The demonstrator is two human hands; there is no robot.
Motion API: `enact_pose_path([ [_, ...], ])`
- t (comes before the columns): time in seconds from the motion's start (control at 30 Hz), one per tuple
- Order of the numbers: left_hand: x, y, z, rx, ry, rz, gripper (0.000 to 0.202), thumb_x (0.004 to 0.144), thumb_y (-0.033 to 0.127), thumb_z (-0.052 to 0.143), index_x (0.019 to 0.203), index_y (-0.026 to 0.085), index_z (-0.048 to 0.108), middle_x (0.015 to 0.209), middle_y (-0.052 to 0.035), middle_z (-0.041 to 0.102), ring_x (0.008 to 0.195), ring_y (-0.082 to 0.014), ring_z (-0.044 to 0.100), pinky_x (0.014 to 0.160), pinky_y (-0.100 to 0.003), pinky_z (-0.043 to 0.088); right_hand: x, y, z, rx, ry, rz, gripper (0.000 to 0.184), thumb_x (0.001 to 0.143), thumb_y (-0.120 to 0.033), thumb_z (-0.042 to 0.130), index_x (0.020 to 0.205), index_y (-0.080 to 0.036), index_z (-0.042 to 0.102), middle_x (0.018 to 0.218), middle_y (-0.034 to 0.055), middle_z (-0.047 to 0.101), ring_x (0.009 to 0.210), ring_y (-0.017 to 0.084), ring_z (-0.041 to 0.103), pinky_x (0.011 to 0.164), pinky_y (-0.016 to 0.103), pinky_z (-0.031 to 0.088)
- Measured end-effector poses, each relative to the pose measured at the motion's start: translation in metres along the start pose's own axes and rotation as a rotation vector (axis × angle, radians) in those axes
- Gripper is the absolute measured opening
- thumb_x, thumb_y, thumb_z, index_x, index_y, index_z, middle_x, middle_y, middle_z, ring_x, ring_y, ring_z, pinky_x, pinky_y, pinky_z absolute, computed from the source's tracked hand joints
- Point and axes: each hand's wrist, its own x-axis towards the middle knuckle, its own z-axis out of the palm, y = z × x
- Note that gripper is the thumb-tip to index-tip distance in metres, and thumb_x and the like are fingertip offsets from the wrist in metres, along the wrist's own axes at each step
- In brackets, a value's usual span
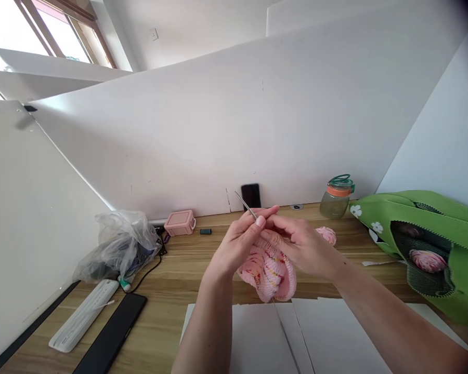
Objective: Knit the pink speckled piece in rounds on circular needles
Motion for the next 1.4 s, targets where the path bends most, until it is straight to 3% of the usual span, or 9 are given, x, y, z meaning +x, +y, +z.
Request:
enact_pose_path([
  [0.2, 0.000, -0.002, -0.008, -0.119, 0.082, -0.036, 0.036, 0.093, 0.039, 0.051, 0.118, 0.019, 0.069, 0.114, -0.0110, 0.068, 0.113, -0.0236, 0.057, 0.098, -0.033, 0.040, -0.006, -0.001, 0.008, -0.159, 0.019, -0.024, 0.030, 0.096, -0.040, 0.043, 0.076, -0.020, 0.054, 0.067, -0.0027, 0.052, 0.058, 0.011, 0.043, 0.052, 0.025, 0.035],
  [0.37, 0.001, -0.001, -0.013, -0.352, 0.119, -0.044, 0.033, 0.090, 0.040, 0.056, 0.100, 0.013, 0.073, 0.087, -0.0113, 0.070, 0.082, -0.0198, 0.065, 0.079, -0.032, 0.047, -0.019, 0.001, 0.018, -0.185, -0.006, -0.020, 0.036, 0.097, -0.043, 0.042, 0.067, -0.022, 0.044, 0.061, -0.0029, 0.047, 0.056, 0.013, 0.041, 0.052, 0.027, 0.035],
  [0.57, 0.004, 0.004, -0.013, -0.678, 0.131, -0.023, 0.028, 0.095, 0.028, 0.048, 0.083, 0.012, 0.068, 0.052, 0.0036, 0.041, 0.044, -0.0053, 0.037, 0.050, -0.020, 0.033, -0.030, 0.003, 0.024, -0.171, -0.059, -0.061, 0.026, 0.096, -0.036, 0.045, 0.077, -0.022, 0.056, 0.073, -0.0005, 0.061, 0.067, 0.013, 0.055, 0.062, 0.026, 0.044],
  [0.83, 0.006, 0.010, -0.022, -0.806, 0.317, -0.018, 0.038, 0.099, 0.028, 0.038, 0.073, 0.014, 0.061, 0.052, 0.0059, 0.026, 0.042, -0.0053, 0.022, 0.045, -0.019, 0.027, -0.038, 0.026, -0.010, -0.093, 0.149, 0.099, 0.033, 0.091, -0.053, 0.050, 0.098, -0.022, 0.059, 0.077, 0.0014, 0.062, 0.067, 0.014, 0.059, 0.063, 0.028, 0.050],
  [0.97, 0.012, 0.002, -0.022, -0.810, 0.390, -0.038, 0.038, 0.099, 0.028, 0.038, 0.073, 0.012, 0.062, 0.053, 0.0054, 0.030, 0.043, -0.0052, 0.026, 0.047, -0.019, 0.028, -0.045, 0.044, 0.017, -0.198, 0.011, 0.227, 0.047, 0.077, -0.059, 0.066, 0.102, -0.020, 0.057, 0.088, 0.0055, 0.066, 0.072, 0.018, 0.061, 0.062, 0.032, 0.051],
  [1.1, 0.016, -0.004, -0.019, -0.802, 0.527, 0.011, 0.038, 0.098, 0.029, 0.040, 0.073, 0.013, 0.062, 0.053, 0.0047, 0.034, 0.044, -0.0054, 0.030, 0.049, -0.020, 0.030, -0.051, 0.051, 0.059, -0.230, 0.086, 0.113, 0.078, 0.063, -0.056, 0.078, 0.126, -0.022, 0.046, 0.117, 0.0113, 0.060, 0.103, 0.028, 0.061, 0.080, 0.041, 0.052],
  [1.17, 0.017, -0.006, -0.018, -0.823, 0.570, 0.053, 0.037, 0.098, 0.029, 0.041, 0.073, 0.014, 0.063, 0.054, 0.0045, 0.037, 0.045, -0.0054, 0.033, 0.050, -0.020, 0.032, -0.050, 0.051, 0.073, -0.246, 0.125, 0.085, 0.067, 0.071, -0.054, 0.073, 0.123, -0.021, 0.047, 0.112, 0.0108, 0.061, 0.102, 0.029, 0.060, 0.081, 0.043, 0.051],
  [1.27, 0.018, -0.009, -0.019, -0.847, 0.591, 0.088, 0.036, 0.098, 0.029, 0.041, 0.075, 0.014, 0.063, 0.054, 0.0035, 0.043, 0.047, -0.0057, 0.039, 0.053, -0.020, 0.035, -0.044, 0.049, 0.078, -0.299, 0.143, 0.098, 0.025, 0.090, -0.044, 0.052, 0.093, -0.020, 0.055, 0.088, 0.0067, 0.063, 0.084, 0.024, 0.060, 0.073, 0.039, 0.047],
  [1.4, 0.018, -0.012, -0.025, -0.741, 0.549, 0.093, 0.029, 0.095, 0.038, 0.048, 0.092, 0.016, 0.068, 0.078, -0.0038, 0.065, 0.072, -0.0113, 0.060, 0.074, -0.025, 0.047, -0.027, 0.046, 0.056, -0.278, 0.161, 0.093, 0.025, 0.094, -0.037, 0.043, 0.076, -0.020, 0.051, 0.069, 0.0009, 0.055, 0.064, 0.016, 0.049, 0.061, 0.030, 0.038],
])
